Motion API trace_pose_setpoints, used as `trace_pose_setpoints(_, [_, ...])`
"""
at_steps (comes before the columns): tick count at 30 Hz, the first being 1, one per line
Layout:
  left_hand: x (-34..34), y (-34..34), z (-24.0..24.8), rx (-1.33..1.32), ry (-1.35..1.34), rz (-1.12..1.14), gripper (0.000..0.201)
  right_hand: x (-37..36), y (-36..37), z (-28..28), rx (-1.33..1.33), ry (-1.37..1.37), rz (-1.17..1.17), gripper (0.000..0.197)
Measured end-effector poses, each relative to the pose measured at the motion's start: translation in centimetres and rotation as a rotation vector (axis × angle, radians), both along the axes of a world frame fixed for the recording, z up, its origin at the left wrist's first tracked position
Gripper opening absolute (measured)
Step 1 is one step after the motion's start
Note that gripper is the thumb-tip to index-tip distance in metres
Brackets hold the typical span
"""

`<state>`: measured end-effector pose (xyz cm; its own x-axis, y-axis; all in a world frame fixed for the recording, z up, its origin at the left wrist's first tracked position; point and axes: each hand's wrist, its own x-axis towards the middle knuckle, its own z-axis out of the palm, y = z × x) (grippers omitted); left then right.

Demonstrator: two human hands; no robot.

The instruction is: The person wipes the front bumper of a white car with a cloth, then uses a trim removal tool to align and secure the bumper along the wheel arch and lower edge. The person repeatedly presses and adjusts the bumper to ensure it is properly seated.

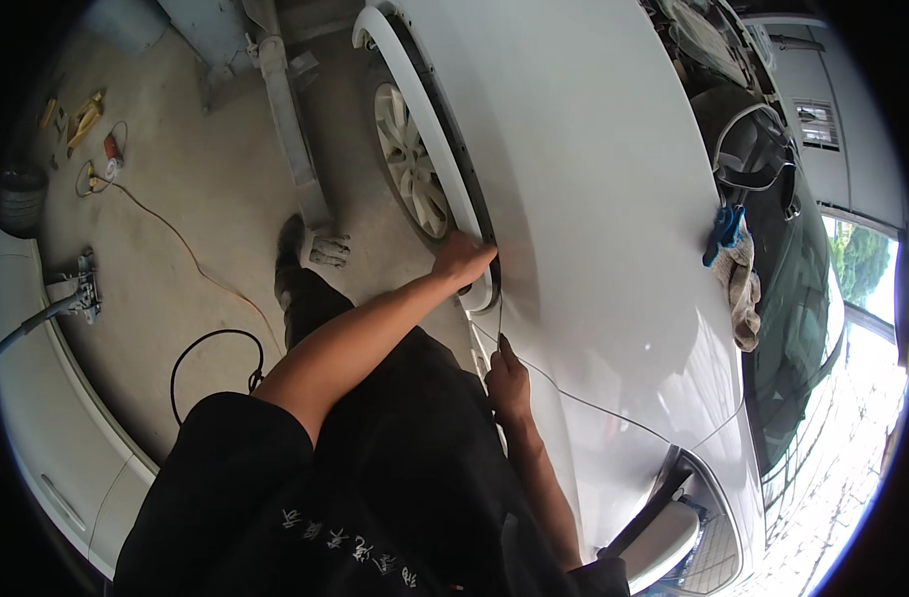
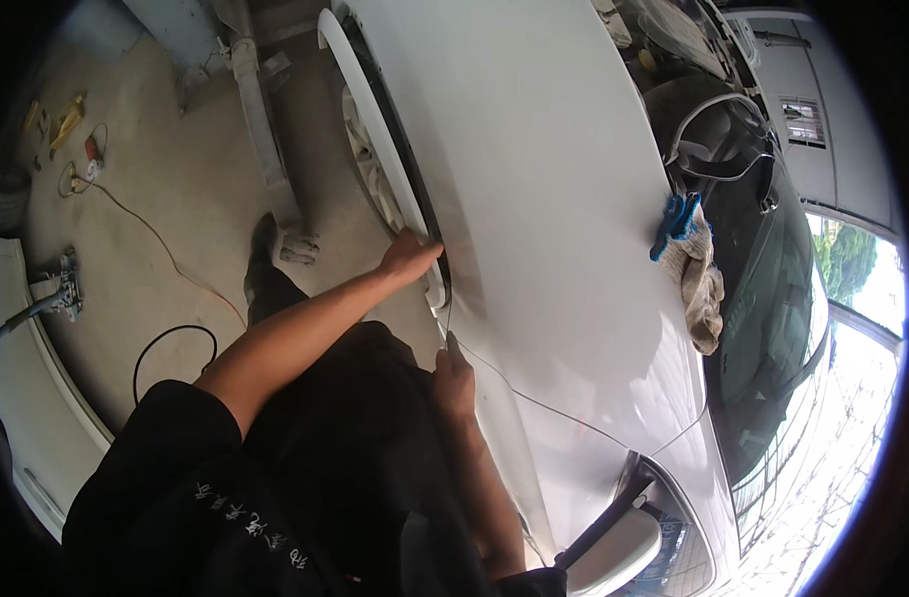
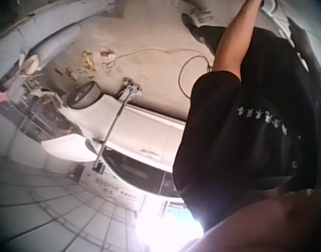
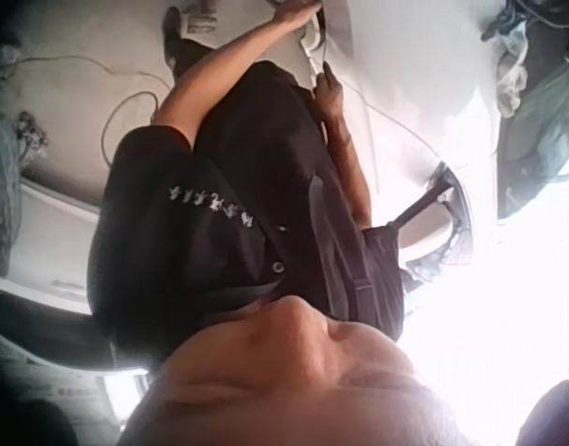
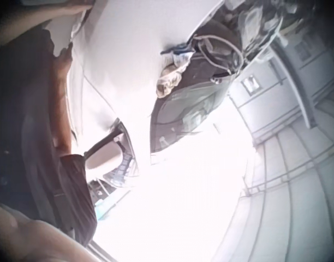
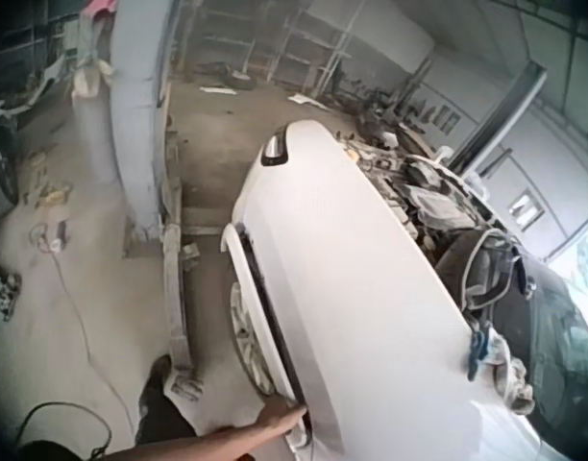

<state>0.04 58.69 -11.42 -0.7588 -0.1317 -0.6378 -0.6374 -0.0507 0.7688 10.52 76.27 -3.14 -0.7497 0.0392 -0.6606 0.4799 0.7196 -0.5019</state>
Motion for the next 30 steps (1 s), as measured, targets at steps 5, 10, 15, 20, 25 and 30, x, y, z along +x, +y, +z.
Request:
trace_pose_setpoints(5, [-0.1,0.5,-2.5,-0.107,0.184,-0.147,0.050,-0.6,2.9,-3.4,0.111,0.419,0.704,0.027])
trace_pose_setpoints(10, [-0.1,0.4,-4.0,-0.155,0.253,-0.249,0.047,-4.0,0.9,-1.1,0.177,-0.213,0.899,0.006])
trace_pose_setpoints(15, [-0.6,1.1,-4.5,-0.004,-0.004,-0.141,0.058,-4.0,2.6,-3.2,0.265,-0.008,1.308,0.007])
trace_pose_setpoints(20, [-0.2,0.9,-3.2,-0.074,-0.028,-0.144,0.062,-4.5,3.9,-4.0,0.331,0.026,1.565,0.009])
trace_pose_setpoints(25, [-0.1,-0.2,-1.3,-0.044,-0.031,-0.131,0.058,-5.4,1.3,-1.7,0.229,-0.126,1.386,0.014])
trace_pose_setpoints(30, [-0.5,-0.4,-3.0,-0.073,0.158,-0.399,0.056,-6.1,2.0,-3.3,0.156,-0.035,1.665,0.015])
